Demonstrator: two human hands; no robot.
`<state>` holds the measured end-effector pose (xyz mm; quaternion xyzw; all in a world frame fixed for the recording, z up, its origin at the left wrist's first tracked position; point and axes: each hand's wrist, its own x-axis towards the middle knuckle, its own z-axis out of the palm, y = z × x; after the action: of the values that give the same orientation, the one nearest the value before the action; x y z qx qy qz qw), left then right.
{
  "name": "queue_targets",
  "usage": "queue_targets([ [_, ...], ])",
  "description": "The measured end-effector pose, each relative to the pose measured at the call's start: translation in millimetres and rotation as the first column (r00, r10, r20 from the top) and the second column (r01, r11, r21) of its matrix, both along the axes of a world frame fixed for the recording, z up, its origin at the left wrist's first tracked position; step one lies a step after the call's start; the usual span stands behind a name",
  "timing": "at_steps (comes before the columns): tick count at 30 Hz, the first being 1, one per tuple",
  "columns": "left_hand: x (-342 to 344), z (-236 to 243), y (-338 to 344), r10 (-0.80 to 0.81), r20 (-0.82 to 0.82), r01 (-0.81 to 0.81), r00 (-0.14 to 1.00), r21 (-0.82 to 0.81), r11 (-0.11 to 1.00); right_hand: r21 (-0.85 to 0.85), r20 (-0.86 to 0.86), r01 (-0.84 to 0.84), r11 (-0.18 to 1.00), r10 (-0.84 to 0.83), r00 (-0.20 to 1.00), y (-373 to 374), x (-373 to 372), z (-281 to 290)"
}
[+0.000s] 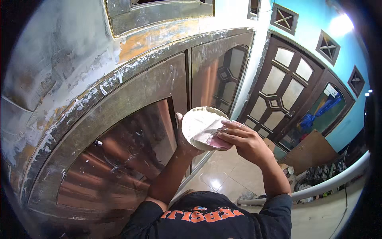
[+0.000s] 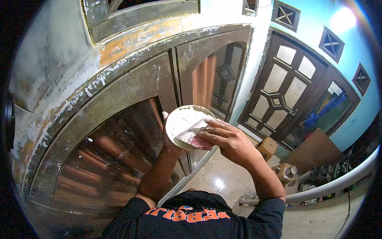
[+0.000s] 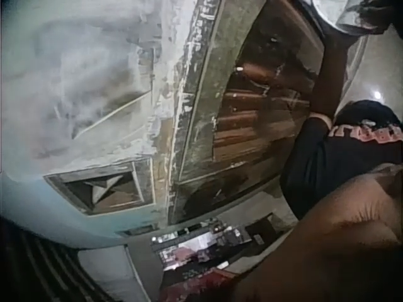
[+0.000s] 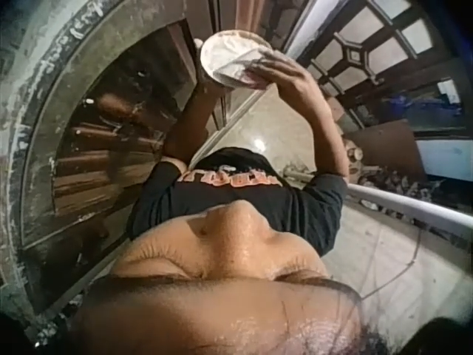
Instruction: Apply wall putty to a surface around window frames using a scraper.
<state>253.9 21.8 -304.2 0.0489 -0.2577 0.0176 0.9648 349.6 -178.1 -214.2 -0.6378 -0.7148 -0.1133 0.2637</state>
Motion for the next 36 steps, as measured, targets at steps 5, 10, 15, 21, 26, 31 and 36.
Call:
queue_targets([
  [5,-3.0,-2.3,9.7,-0.028,0.045,0.027,0.999,0.013,1.0,0.043,0.004,-0.026,0.999,0.026,1.0,1.4,-7.4,5.9],
  [10,-11.3,-4.4,12.2,0.055,-0.045,-0.053,0.997,0.045,0.998,0.037,0.033,-0.058,0.998,0.057,0.998,7.6,-11.4,4.3],
  [15,-17.9,0.0,11.4,0.069,-0.079,-0.067,0.994,0.028,0.997,0.029,0.012,-0.071,0.997,0.071,0.997,8.6,-17.2,4.5],
  [21,-22.4,-5.4,16.2,0.063,-0.065,-0.062,0.996,0.019,0.998,0.086,0.046,-0.061,0.994,0.058,0.997,12.8,-22.7,6.1],
  [26,-29.6,3.7,10.6,0.074,-0.054,-0.074,0.996,0.007,0.997,0.038,0.045,-0.047,0.998,0.045,0.998,13.0,-23.4,2.7],
  [31,-27.1,-8.3,23.2,0.041,-0.051,-0.041,0.998,0.005,0.999,0.045,0.027,-0.078,0.996,0.077,0.997,15.8,-25.5,5.7],
  [36,-24.9,7.3,12.8,0.034,0.065,-0.036,0.997,0.023,0.999,0.144,-0.104,-0.059,0.988,0.074,0.992,10.8,-24.8,24.6],
])
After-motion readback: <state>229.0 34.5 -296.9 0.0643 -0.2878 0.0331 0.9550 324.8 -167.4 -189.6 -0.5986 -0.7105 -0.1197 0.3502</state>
